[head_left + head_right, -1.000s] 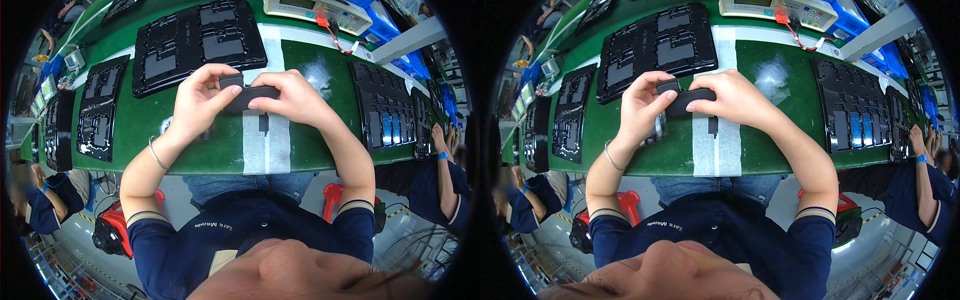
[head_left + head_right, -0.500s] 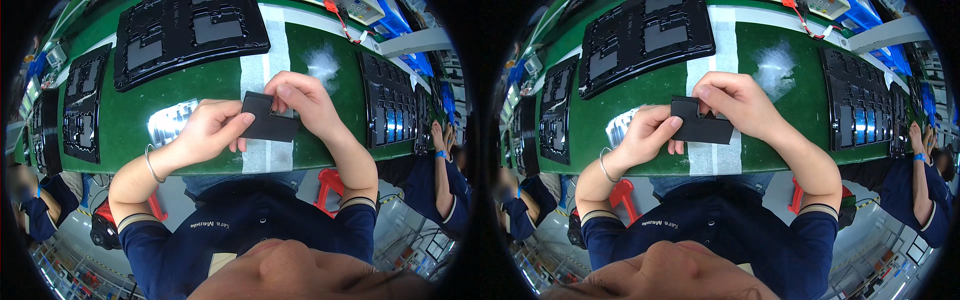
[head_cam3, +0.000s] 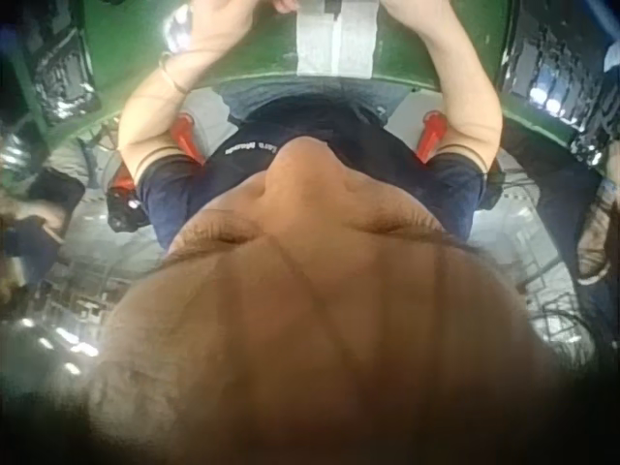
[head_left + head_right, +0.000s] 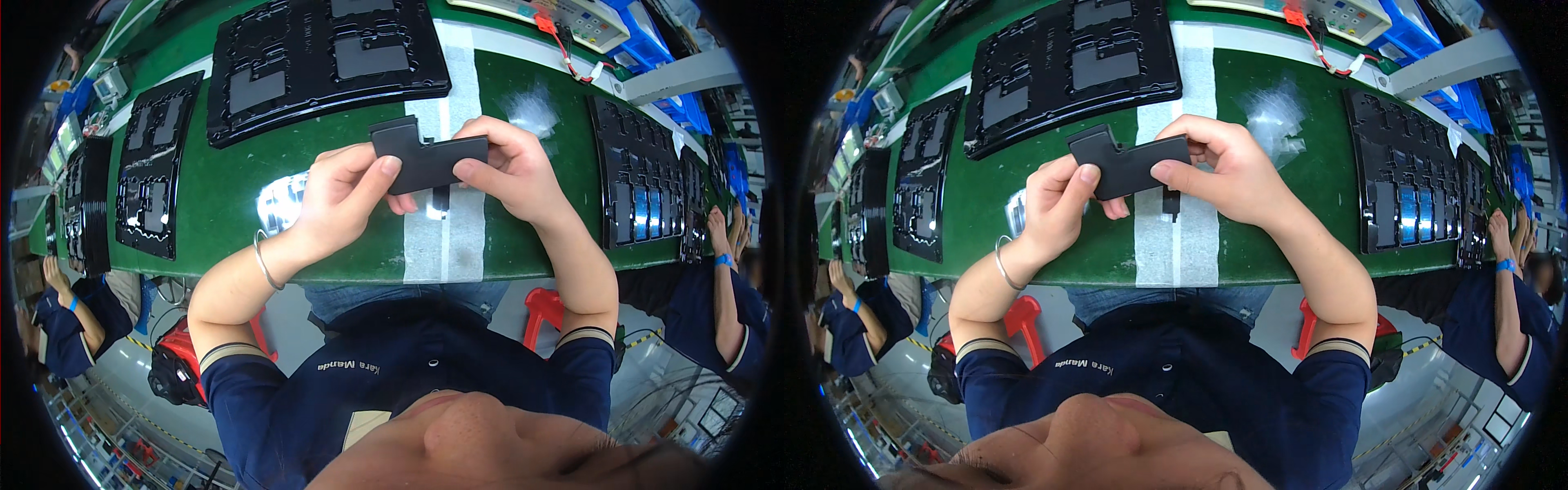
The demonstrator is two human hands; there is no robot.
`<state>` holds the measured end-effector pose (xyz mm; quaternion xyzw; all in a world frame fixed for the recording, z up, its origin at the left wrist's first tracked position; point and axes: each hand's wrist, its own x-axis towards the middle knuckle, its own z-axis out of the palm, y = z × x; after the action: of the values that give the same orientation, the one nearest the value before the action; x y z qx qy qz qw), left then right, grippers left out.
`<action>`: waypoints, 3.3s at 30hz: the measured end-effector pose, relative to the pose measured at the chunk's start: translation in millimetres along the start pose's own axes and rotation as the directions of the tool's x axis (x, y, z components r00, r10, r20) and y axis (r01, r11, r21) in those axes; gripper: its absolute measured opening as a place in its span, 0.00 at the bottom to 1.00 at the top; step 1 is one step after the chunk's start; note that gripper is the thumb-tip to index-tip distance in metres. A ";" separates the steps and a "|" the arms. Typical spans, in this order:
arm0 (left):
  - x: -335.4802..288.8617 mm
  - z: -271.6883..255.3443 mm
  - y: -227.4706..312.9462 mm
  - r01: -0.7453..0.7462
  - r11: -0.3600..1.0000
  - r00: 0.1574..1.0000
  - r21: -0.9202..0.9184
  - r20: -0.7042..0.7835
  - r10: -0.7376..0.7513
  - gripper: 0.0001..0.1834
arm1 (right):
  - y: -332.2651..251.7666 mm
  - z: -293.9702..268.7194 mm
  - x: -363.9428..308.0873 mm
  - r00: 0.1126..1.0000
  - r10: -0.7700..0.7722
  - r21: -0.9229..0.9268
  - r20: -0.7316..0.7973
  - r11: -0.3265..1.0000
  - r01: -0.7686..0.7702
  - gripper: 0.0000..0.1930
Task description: The recorder is assembling small black electronic components and placing them into a tray on a factory assembly line.
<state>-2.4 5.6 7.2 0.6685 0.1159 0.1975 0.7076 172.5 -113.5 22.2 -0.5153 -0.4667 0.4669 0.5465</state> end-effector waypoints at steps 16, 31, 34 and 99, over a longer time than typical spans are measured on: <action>2.1 -7.5 -0.8 -0.048 0.999 0.998 0.016 0.048 0.047 0.13 | -1.1 4.9 -1.5 0.996 0.077 0.039 -0.047 0.996 -0.075 0.09; -5.8 3.5 -11.8 -0.592 0.483 0.784 0.645 0.599 0.161 0.23 | -2.4 -21.8 -49.5 0.910 -0.413 -0.900 0.029 0.385 0.203 0.11; -8.7 3.0 -17.4 -0.571 0.502 0.793 0.649 0.595 0.132 0.25 | 7.0 -21.5 -59.5 0.882 -0.437 -0.920 0.177 0.245 0.307 0.14; -0.5 -4.7 -24.1 -0.532 0.544 0.790 0.649 0.611 0.044 0.20 | 21.8 -20.6 -51.9 0.987 0.031 -0.837 0.160 0.535 0.119 0.26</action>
<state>-1.9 8.9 -17.1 0.9472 -0.1244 0.0523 0.2909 185.7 -166.8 -1.8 -0.6648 -0.6875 0.2089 0.2043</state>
